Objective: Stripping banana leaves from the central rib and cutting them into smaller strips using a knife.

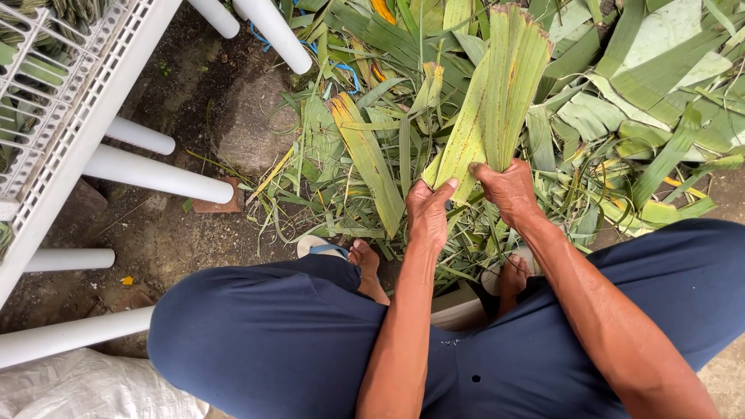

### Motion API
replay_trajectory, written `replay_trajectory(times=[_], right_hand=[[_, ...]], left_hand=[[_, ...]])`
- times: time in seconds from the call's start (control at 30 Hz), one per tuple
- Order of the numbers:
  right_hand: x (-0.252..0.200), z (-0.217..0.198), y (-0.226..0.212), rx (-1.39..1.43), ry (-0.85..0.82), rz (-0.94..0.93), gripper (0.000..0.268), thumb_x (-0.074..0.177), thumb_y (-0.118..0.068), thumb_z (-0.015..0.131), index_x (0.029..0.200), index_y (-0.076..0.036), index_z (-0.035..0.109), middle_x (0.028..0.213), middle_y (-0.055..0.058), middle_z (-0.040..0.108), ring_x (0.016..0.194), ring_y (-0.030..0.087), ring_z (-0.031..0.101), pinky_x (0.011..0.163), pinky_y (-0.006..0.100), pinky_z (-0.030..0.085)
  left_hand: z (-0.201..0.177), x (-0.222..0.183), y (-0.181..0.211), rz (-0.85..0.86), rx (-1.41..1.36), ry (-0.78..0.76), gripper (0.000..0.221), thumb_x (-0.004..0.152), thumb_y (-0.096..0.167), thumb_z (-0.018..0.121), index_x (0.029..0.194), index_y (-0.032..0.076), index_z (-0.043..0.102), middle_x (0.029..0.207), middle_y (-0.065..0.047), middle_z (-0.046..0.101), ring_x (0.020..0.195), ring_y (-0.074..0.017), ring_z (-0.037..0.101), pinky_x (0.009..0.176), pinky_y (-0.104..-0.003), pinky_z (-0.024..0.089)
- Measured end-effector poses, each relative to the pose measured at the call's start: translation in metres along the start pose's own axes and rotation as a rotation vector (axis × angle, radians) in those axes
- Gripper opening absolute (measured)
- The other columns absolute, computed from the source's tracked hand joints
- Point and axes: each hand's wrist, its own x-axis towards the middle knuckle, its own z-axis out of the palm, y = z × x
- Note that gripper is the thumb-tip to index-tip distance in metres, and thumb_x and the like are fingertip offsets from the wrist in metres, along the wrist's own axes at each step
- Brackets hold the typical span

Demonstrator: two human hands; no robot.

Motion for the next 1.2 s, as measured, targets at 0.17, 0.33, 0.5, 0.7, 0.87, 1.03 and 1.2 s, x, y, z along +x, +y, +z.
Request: replay_trajectory(times=[0.17, 0.33, 0.5, 0.7, 0.87, 1.03, 1.2], right_hand=[[-0.002, -0.001, 0.0, -0.024, 0.02, -0.009, 0.018, 0.08, -0.009, 0.079, 0.07, -0.01, 0.064, 0.049, -0.001, 0.045, 0.039, 0.001, 0.037, 0.036, 0.019, 0.032], [0.002, 0.002, 0.007, -0.078, 0.048, -0.045, 0.012, 0.081, -0.011, 0.078, 0.074, -0.01, 0.068, 0.052, -0.003, 0.045, 0.046, -0.001, 0.036, 0.037, 0.021, 0.032], [-0.007, 0.007, -0.001, -0.027, 0.053, -0.06, 0.016, 0.079, -0.011, 0.083, 0.074, -0.013, 0.068, 0.053, -0.003, 0.048, 0.044, 0.0, 0.039, 0.039, 0.018, 0.036], [0.011, -0.001, 0.001, 0.01, 0.124, -0.068, 0.024, 0.086, -0.019, 0.087, 0.076, -0.014, 0.066, 0.053, 0.0, 0.052, 0.04, 0.004, 0.044, 0.037, 0.022, 0.036], [0.043, -0.041, -0.064, 0.118, 0.297, 0.005, 0.013, 0.091, -0.017, 0.077, 0.088, -0.017, 0.064, 0.061, -0.004, 0.05, 0.043, 0.007, 0.041, 0.039, 0.026, 0.033], [0.073, -0.143, -0.1, 0.654, 0.532, -0.084, 0.016, 0.098, -0.005, 0.076, 0.113, -0.008, 0.074, 0.071, -0.004, 0.06, 0.044, 0.004, 0.04, 0.038, 0.021, 0.031], [0.031, -0.095, -0.093, 0.355, 0.286, 0.164, 0.018, 0.103, -0.023, 0.072, 0.088, -0.016, 0.065, 0.058, -0.011, 0.051, 0.036, 0.0, 0.039, 0.03, 0.017, 0.027]], left_hand=[[-0.004, 0.004, -0.009, -0.027, -0.046, -0.005, 0.038, 0.079, -0.003, 0.082, 0.114, 0.003, 0.071, 0.111, -0.016, 0.075, 0.104, -0.0193, 0.069, 0.103, -0.04, 0.047], [0.0, -0.003, 0.0, -0.044, -0.094, -0.05, 0.04, 0.083, -0.002, 0.08, 0.121, 0.004, 0.068, 0.118, -0.017, 0.073, 0.108, -0.0237, 0.067, 0.106, -0.042, 0.045], [0.002, -0.003, 0.013, -0.069, -0.098, -0.098, 0.042, 0.087, 0.0, 0.077, 0.127, 0.006, 0.065, 0.122, -0.016, 0.071, 0.113, -0.0264, 0.064, 0.109, -0.048, 0.042], [-0.013, 0.004, 0.015, -0.206, -0.068, -0.221, 0.046, 0.088, 0.0, 0.077, 0.131, 0.004, 0.063, 0.124, -0.021, 0.069, 0.112, -0.0312, 0.066, 0.102, -0.051, 0.051], [-0.03, 0.011, -0.004, -0.299, -0.215, -0.25, 0.044, 0.086, -0.005, 0.074, 0.127, -0.001, 0.059, 0.12, -0.022, 0.069, 0.108, -0.0342, 0.069, 0.094, -0.05, 0.058], [-0.034, 0.014, 0.023, -0.375, -0.432, -0.183, 0.055, 0.086, -0.006, 0.066, 0.139, 0.004, 0.054, 0.122, -0.022, 0.068, 0.109, -0.0334, 0.068, 0.089, -0.049, 0.062], [-0.041, 0.025, 0.006, -0.146, -0.489, -0.092, 0.025, 0.091, -0.004, 0.069, 0.111, 0.0, 0.056, 0.106, -0.017, 0.071, 0.095, -0.0289, 0.071, 0.091, -0.044, 0.057]])
